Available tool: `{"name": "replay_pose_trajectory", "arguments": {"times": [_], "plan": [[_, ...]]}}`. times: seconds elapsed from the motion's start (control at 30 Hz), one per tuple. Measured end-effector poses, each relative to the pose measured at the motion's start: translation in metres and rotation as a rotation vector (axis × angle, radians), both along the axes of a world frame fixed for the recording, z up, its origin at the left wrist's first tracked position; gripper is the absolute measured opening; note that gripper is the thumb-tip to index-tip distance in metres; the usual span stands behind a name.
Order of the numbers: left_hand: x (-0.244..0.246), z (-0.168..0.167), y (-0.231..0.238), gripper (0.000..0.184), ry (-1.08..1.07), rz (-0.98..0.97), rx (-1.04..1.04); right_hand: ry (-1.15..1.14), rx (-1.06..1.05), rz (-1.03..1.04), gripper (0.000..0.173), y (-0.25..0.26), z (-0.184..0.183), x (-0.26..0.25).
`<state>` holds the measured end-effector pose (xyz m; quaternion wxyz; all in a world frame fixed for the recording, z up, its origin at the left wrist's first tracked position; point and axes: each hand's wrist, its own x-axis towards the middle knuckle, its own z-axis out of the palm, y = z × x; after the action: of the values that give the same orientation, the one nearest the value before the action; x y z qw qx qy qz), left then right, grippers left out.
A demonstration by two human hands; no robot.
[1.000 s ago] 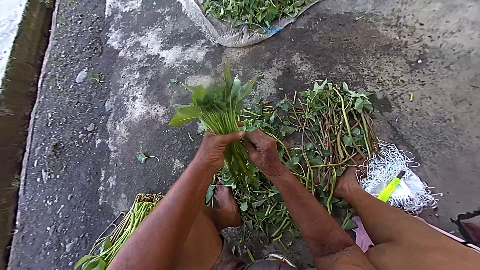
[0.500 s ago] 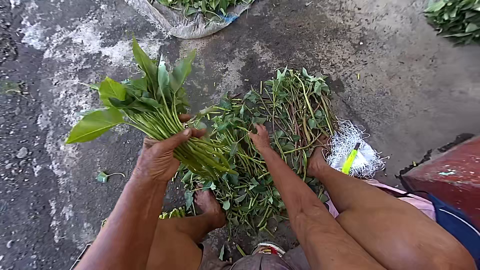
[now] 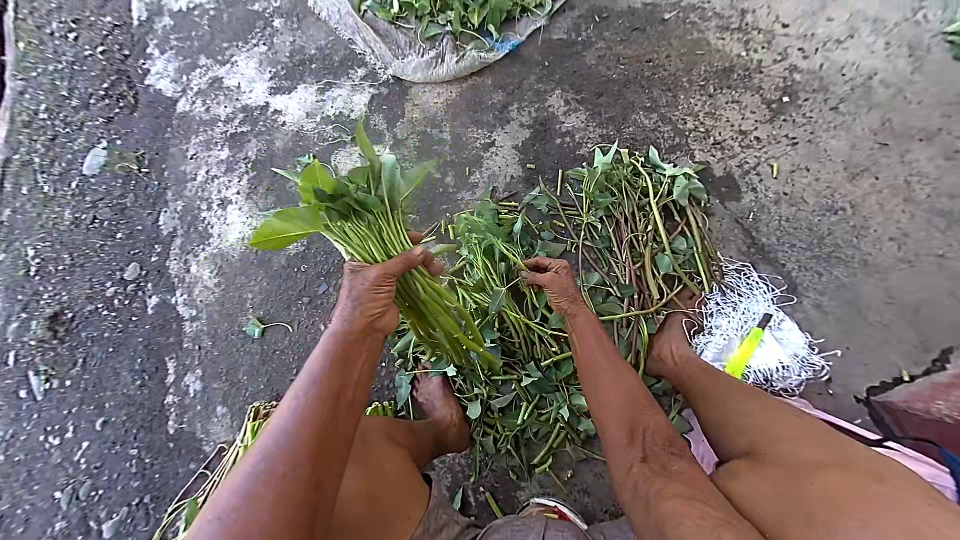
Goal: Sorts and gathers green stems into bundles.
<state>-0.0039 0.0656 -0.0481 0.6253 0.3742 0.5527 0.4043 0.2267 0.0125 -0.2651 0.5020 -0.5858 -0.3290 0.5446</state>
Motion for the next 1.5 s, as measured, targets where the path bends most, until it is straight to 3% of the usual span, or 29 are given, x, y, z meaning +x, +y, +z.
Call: {"name": "replay_pose_trajectory", "arguments": {"times": [0.2,0.33,0.57,0.73,0.8,0.97,1.1,1.33,1.4,1.5], "plan": [[0.005,-0.004,-0.001,0.020,-0.018,0.103,-0.035,0.238,0.213,-0.067,0.016,0.007,0.057,-0.032],[0.006,-0.007,0.000,0.022,-0.025,0.137,-0.050,0.361,0.296,0.004,0.015,0.004,0.093,-0.066],[0.003,-0.006,-0.005,0.033,0.027,0.060,-0.017,0.105,0.374,0.112,0.010,-0.007,0.115,-0.091],[0.003,-0.002,-0.009,0.023,0.002,-0.010,0.015,-0.067,0.452,0.089,0.015,-0.006,0.118,-0.084],[0.005,-0.003,-0.011,0.025,0.007,-0.050,0.019,-0.060,0.415,0.054,0.018,-0.005,0.123,-0.082],[0.013,-0.003,-0.015,0.027,0.047,-0.063,0.012,0.128,0.368,-0.071,0.006,-0.006,0.120,-0.090],[0.015,-0.007,-0.018,0.027,0.053,-0.095,0.050,0.248,0.294,-0.152,0.015,-0.004,0.116,-0.092],[0.015,-0.016,-0.023,0.033,0.102,-0.124,0.160,0.384,-0.011,-0.050,0.009,0.005,0.115,-0.083],[0.013,-0.010,-0.022,0.029,0.057,-0.116,0.221,0.308,-0.144,0.029,0.007,0.005,0.096,-0.083],[0.006,0.006,-0.011,0.028,0.003,-0.095,0.321,-0.116,-0.337,0.413,0.024,0.002,0.053,-0.077]]}}
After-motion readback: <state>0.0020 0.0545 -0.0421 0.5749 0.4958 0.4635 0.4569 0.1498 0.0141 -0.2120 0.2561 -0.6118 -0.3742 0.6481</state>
